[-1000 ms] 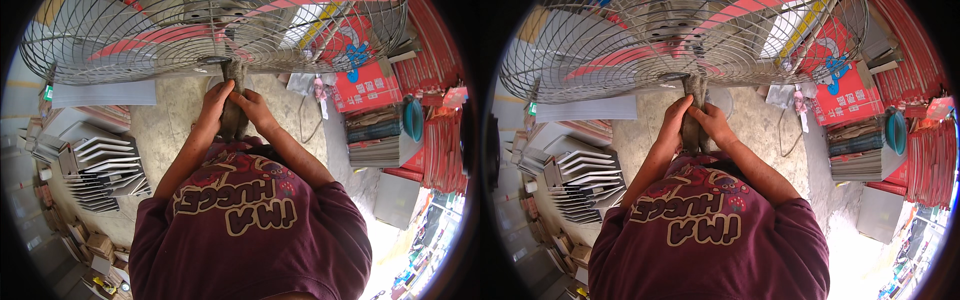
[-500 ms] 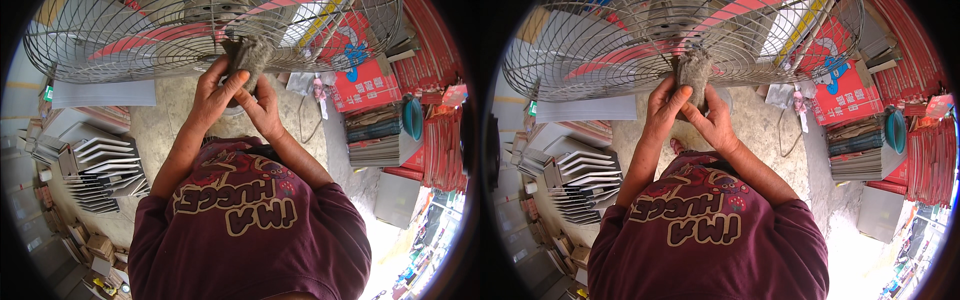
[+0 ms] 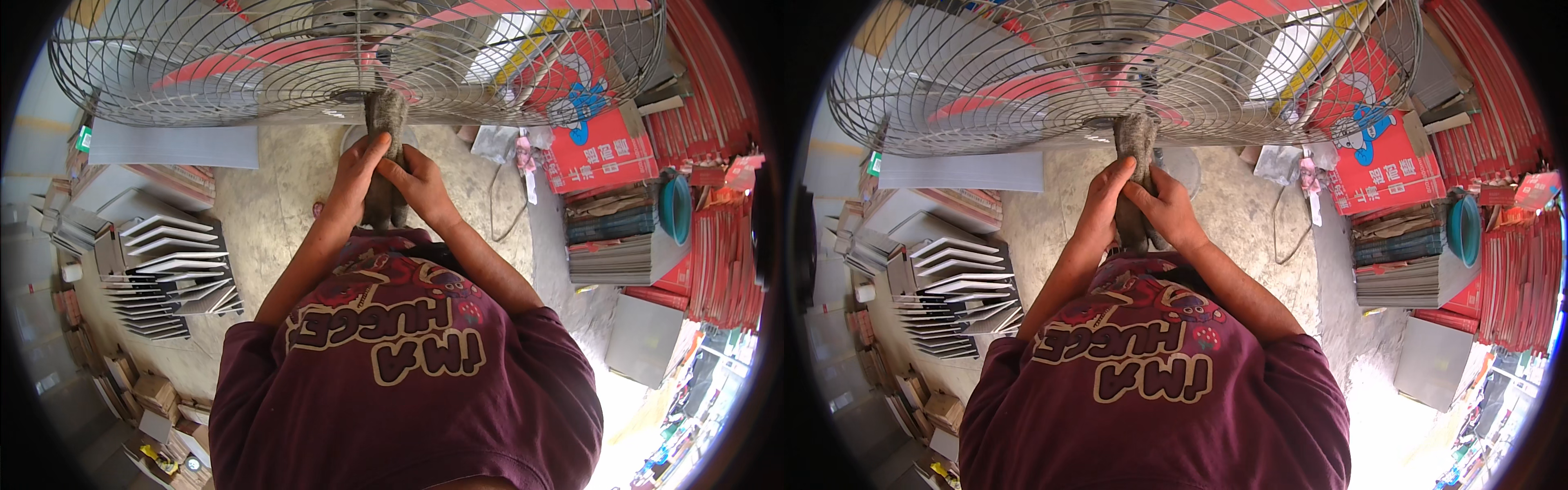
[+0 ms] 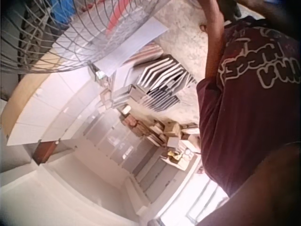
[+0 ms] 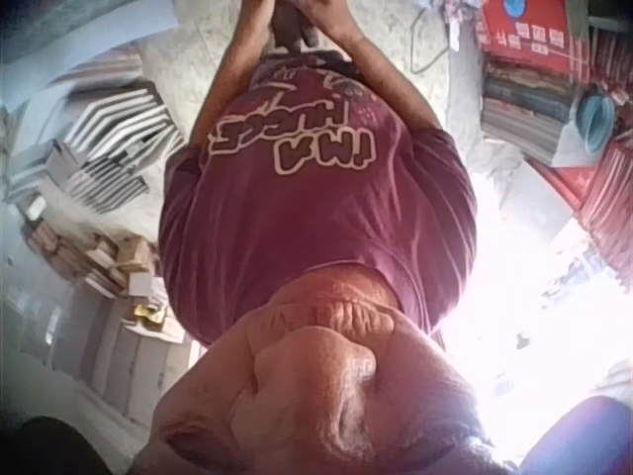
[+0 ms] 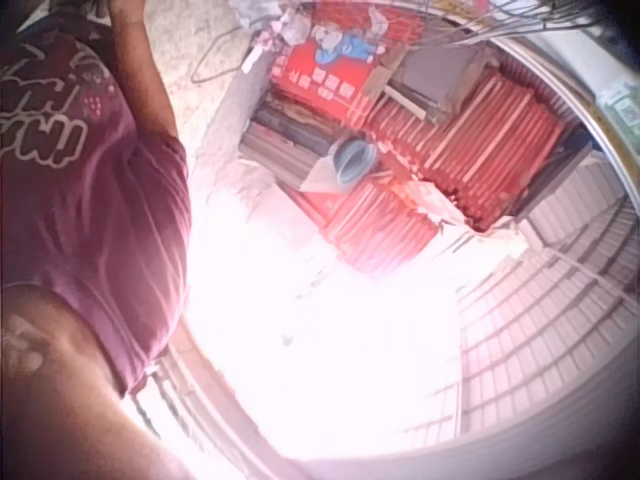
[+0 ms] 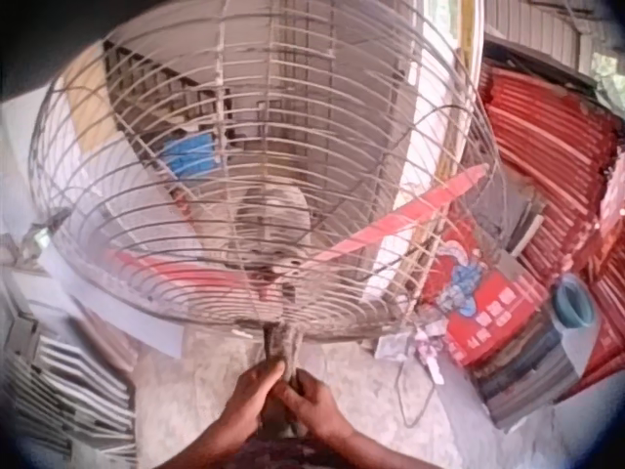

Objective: The person cleans the metal cage of an industrial fan with a cloth.

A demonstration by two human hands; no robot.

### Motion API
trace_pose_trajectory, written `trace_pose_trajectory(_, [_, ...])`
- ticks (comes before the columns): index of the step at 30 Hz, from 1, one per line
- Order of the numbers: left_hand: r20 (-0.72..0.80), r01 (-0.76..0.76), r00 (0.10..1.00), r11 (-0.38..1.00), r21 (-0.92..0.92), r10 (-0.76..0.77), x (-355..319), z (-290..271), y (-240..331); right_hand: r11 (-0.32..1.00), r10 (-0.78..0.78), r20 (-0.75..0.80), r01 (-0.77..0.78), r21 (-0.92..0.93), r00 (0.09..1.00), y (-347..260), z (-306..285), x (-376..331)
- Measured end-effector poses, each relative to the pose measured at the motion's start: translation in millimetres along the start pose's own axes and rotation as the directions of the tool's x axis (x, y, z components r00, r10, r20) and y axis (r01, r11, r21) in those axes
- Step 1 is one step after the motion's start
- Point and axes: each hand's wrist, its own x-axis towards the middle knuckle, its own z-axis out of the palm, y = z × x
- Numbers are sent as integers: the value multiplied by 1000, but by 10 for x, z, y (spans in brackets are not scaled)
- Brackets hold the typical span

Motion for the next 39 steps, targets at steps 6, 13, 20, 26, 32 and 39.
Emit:
trace_pose_trajectory(6, [-60, -59, 997, 997, -59, 55, -148, 42, 32, 997, 0, 43, -3, 80, 999, 59, 29, -20])
trace_pose_trajectory(13, [-89, -171, 982, 985, -20, 169, -277, 106, 213, 993, -52, 34, 48, 106, 998, -40, 139, -65])
trace_pose_trajectory(20, [16, -315, 949, 946, 80, 315, -282, 142, 489, 972, -219, -32, 221, 81, 975, -256, 260, -29])
trace_pose_trajectory(26, [49, -290, 957, 948, 130, 286, -184, 28, 563, 990, -118, -55, 122, 65, 991, -307, 332, 16])
trace_pose_trajectory(32, [-31, -74, 997, 993, -93, 72, -125, -136, 459, 996, -81, -37, 80, -28, 996, -186, 428, 5])
trace_pose_trajectory(39, [95, -267, 959, 964, -8, 267, -229, -112, 777, 984, -177, -58, 178, 13, 983, -497, 585, -76])
